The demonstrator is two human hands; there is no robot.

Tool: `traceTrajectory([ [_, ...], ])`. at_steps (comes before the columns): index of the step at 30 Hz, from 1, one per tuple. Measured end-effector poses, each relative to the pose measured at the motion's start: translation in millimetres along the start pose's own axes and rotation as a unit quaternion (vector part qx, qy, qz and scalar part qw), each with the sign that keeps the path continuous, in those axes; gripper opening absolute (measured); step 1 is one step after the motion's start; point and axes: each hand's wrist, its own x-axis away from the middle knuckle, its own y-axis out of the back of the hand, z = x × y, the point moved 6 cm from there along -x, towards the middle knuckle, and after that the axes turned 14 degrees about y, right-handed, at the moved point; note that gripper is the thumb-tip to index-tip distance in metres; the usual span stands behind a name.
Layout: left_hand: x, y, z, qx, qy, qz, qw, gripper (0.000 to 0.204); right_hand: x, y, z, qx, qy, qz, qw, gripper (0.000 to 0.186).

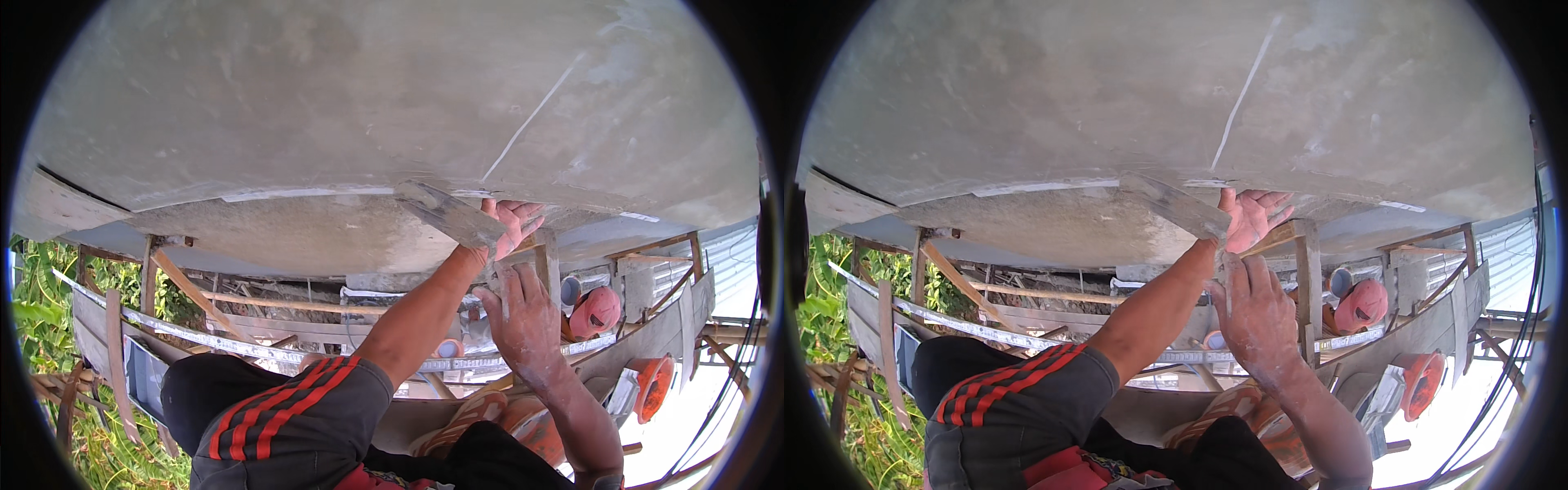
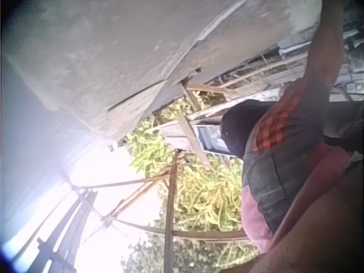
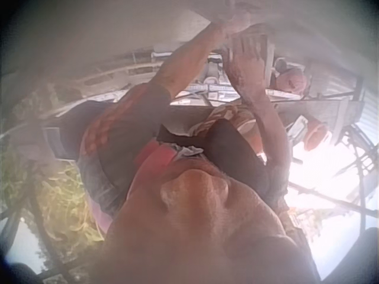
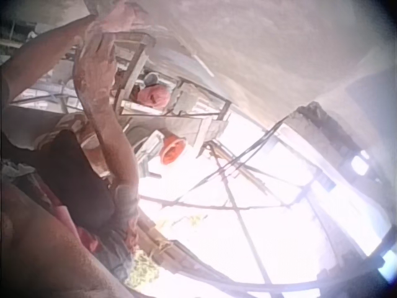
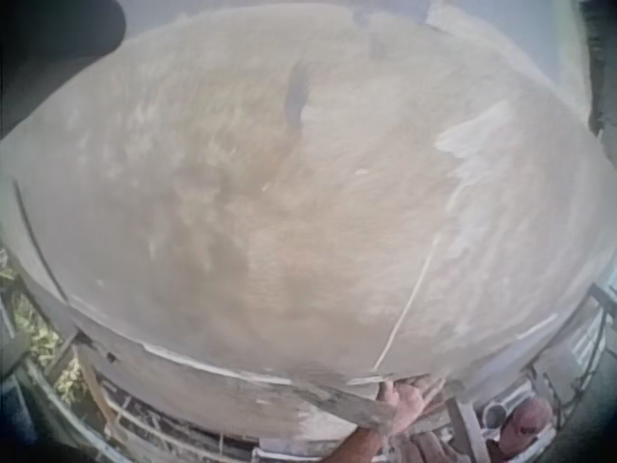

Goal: The person applies wet plaster to a wall using a trowel and smooths it with a float. They repeatedly scoop plaster from a bucket, spread it on the wall, and level the surface while standing on scaffolding.

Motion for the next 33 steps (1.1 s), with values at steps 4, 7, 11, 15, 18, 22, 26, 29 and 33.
traceTrajectory([
  [4, -9, -7, 10, 0.019, -0.013, 0.009, 1.000, 0.091, -18, 7, 19, -0.019, -0.008, 0.003, 1.000, 0.048],
  [7, -2, 3, 3, -0.008, -0.023, 0.049, 0.998, 0.086, -17, 4, 20, -0.024, -0.034, 0.016, 0.999, 0.050],
  [11, -9, -3, 15, 0.001, -0.005, 0.063, 0.998, 0.076, 21, -7, -11, 0.028, -0.085, 0.026, 0.996, 0.048],
  [15, 5, 3, 2, -0.057, -0.036, 0.100, 0.993, 0.073, 35, -6, -10, 0.020, -0.091, -0.014, 0.996, 0.047],
  [18, -1, -12, 4, -0.076, -0.025, 0.104, 0.991, 0.072, 21, -2, -2, -0.004, -0.057, -0.018, 0.998, 0.047],
  [22, -2, -14, 3, 0.007, -0.020, 0.077, 0.997, 0.073, -12, -7, 21, -0.062, -0.047, 0.037, 0.996, 0.048],
  [26, -6, -11, 7, 0.014, -0.004, 0.021, 1.000, 0.079, 5, -4, 3, 0.013, -0.086, 0.048, 0.995, 0.047],
  [29, 10, 6, -2, -0.048, -0.017, -0.006, 0.999, 0.070, 32, 0, -6, 0.040, -0.113, 0.015, 0.993, 0.047],
  [33, 5, -19, 4, 0.052, -0.005, 0.040, 0.998, 0.048, 65, 34, -43, 0.091, -0.088, -0.075, 0.989, 0.041],
])
